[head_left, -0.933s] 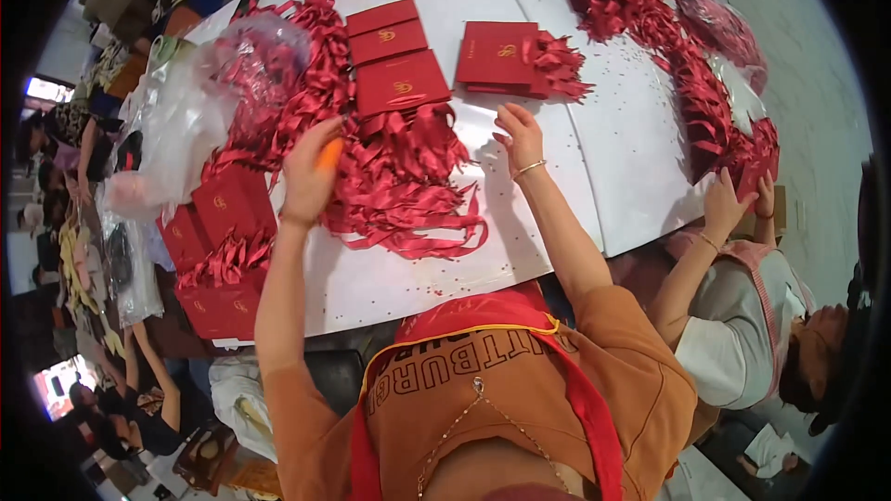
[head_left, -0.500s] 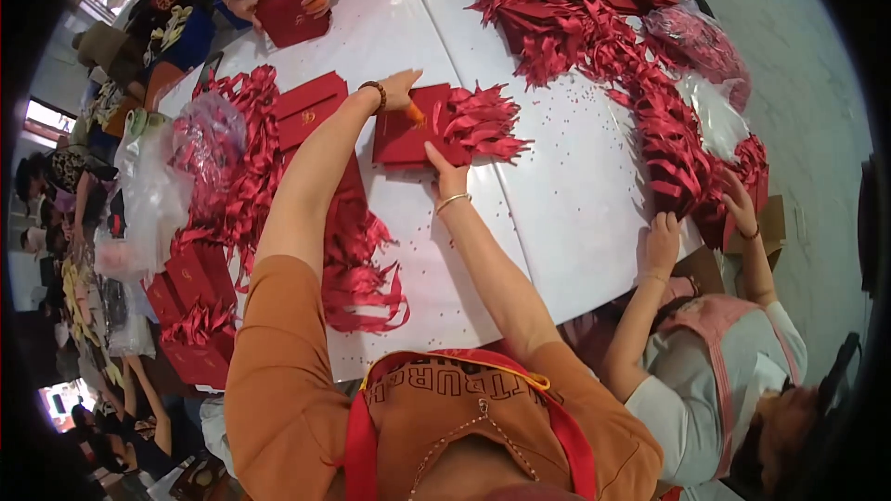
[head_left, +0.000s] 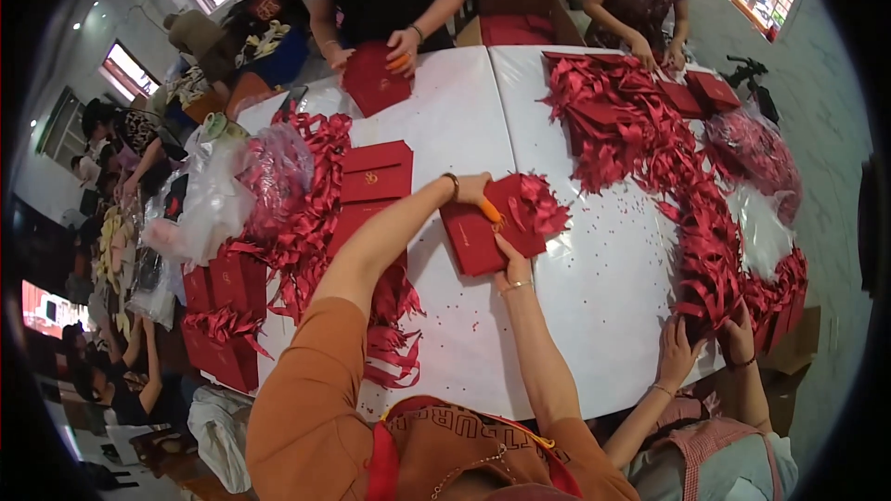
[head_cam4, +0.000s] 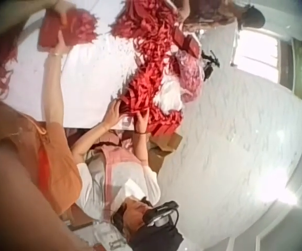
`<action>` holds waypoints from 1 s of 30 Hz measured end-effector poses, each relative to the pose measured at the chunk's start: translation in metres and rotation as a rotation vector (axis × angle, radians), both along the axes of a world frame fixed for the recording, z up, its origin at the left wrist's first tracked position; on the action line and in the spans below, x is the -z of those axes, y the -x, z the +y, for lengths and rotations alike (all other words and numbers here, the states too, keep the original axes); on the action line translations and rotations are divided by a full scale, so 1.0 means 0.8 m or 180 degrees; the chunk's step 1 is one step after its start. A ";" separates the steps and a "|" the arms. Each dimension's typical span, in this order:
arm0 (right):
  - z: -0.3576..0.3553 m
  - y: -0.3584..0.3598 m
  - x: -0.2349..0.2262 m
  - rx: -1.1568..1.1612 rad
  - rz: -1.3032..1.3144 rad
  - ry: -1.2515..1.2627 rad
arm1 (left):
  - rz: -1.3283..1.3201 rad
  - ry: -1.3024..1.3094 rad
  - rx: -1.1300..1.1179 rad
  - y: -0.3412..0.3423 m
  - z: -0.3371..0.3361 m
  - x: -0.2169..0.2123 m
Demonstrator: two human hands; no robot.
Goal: The person is packaging red envelopes into plastic bags and boxes.
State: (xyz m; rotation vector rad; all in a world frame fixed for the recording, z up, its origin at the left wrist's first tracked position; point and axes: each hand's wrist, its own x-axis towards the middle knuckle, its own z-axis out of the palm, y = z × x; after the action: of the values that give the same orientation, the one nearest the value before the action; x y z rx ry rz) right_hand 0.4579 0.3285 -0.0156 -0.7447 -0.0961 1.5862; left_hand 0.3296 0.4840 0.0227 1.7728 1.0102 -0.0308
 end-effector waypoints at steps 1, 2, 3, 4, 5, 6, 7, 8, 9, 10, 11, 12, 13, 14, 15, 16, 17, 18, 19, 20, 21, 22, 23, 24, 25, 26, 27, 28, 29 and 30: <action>-0.010 -0.005 -0.006 0.0091 -0.0270 -0.0068 | 0.0148 -0.0481 -0.0133 -0.004 -0.015 -0.005; -0.018 -0.009 -0.003 0.0075 -0.0267 -0.0089 | 0.0151 -0.0500 -0.0150 -0.005 -0.027 -0.012; -0.029 -0.021 0.001 0.0057 -0.0412 -0.0247 | 0.0203 -0.0687 -0.0117 -0.016 -0.048 -0.036; -0.040 -0.029 0.003 0.0021 -0.0551 -0.0403 | 0.0260 -0.0871 -0.0101 -0.025 -0.070 -0.063; -0.053 -0.031 -0.006 -0.0014 -0.0550 -0.0396 | 0.0265 -0.0859 -0.0134 -0.027 -0.092 -0.085; -0.068 -0.032 -0.022 -0.0222 -0.0773 -0.0383 | 0.0430 -0.1146 -0.0096 -0.029 -0.113 -0.107; -0.083 -0.037 -0.030 -0.0398 -0.1009 -0.0348 | 0.0576 -0.1417 -0.0019 -0.033 -0.131 -0.121; -0.096 -0.044 -0.023 -0.0392 -0.1028 -0.0306 | 0.0471 -0.1667 0.0029 -0.032 -0.148 -0.127; -0.112 -0.052 -0.013 -0.1579 -0.1871 0.0047 | 0.0439 -0.1630 0.0048 -0.034 -0.167 -0.138; -0.132 -0.057 -0.006 -0.2791 -0.2663 0.0439 | 0.0398 -0.1865 0.0145 -0.036 -0.187 -0.147; -0.167 -0.055 0.000 -0.3148 -0.2991 -0.0271 | 0.0351 -0.2101 0.0244 -0.038 -0.206 -0.147; -0.200 -0.046 -0.001 -0.3499 -0.3308 -0.1027 | 0.0311 -0.2070 0.0243 -0.039 -0.225 -0.141; -0.226 -0.034 -0.053 -0.3212 -0.2927 -0.1204 | 0.0374 -0.2506 0.0342 -0.035 -0.243 -0.128; -0.233 -0.035 -0.081 -0.2568 -0.3669 -0.2272 | 0.0447 -0.2948 0.0456 -0.032 -0.261 -0.117; -0.232 -0.038 -0.107 -0.1815 -0.4335 -0.3310 | 0.0422 -0.2913 0.0442 -0.031 -0.280 -0.099; -0.220 -0.045 -0.143 -0.1334 -0.4952 -0.3634 | 0.0319 -0.3215 0.0396 -0.029 -0.302 -0.077; -0.202 -0.056 -0.169 -0.0789 -0.5566 -0.3930 | 0.0202 -0.3525 0.0367 -0.030 -0.319 -0.067; -0.189 -0.069 -0.168 -0.0781 -0.5877 -0.3571 | 0.0404 -0.3205 0.0434 -0.036 -0.327 -0.079; -0.183 -0.079 -0.161 -0.0805 -0.6146 -0.3238 | 0.0391 -0.3453 0.0290 -0.036 -0.328 -0.063; -0.180 -0.095 -0.147 -0.0851 -0.6167 -0.3181 | 0.0409 -0.3451 0.0364 -0.039 -0.330 -0.073; -0.175 -0.107 -0.124 -0.1255 -0.5726 -0.2872 | 0.0451 -0.3461 0.0416 -0.040 -0.329 -0.082; -0.170 -0.109 -0.112 -0.1644 -0.5255 -0.2591 | 0.0563 -0.3371 0.0380 -0.041 -0.330 -0.079; -0.170 -0.109 -0.100 -0.1700 -0.5238 -0.2604 | 0.0575 -0.3338 0.0341 -0.040 -0.331 -0.075; -0.172 -0.109 -0.093 -0.1676 -0.4848 -0.2416 | 0.0661 -0.3362 0.0353 -0.040 -0.332 -0.075; -0.176 -0.109 -0.085 -0.1646 -0.4454 -0.2201 | 0.0747 -0.3372 0.0383 -0.039 -0.336 -0.076; -0.171 -0.113 -0.075 -0.1693 -0.4307 -0.2175 | 0.0693 -0.3344 0.0419 -0.039 -0.333 -0.077; -0.174 -0.108 -0.084 -0.1579 -0.4146 -0.2062 | 0.0787 -0.3214 0.0470 -0.037 -0.334 -0.082; -0.175 -0.107 -0.087 -0.1580 -0.4170 -0.1983 | 0.0809 -0.2938 0.0558 -0.037 -0.333 -0.092; -0.175 -0.107 -0.087 -0.1576 -0.4194 -0.1896 | 0.0825 -0.2660 0.0655 -0.033 -0.330 -0.100; -0.176 -0.108 -0.088 -0.1559 -0.4048 -0.1856 | 0.0326 -0.2535 0.0467 -0.024 -0.328 -0.105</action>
State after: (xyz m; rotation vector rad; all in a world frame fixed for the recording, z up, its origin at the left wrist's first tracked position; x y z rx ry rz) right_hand 0.5442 0.1881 0.0545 -1.1864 -1.6829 1.1632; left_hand 0.3490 0.2218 0.1068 2.5881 1.0374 0.2198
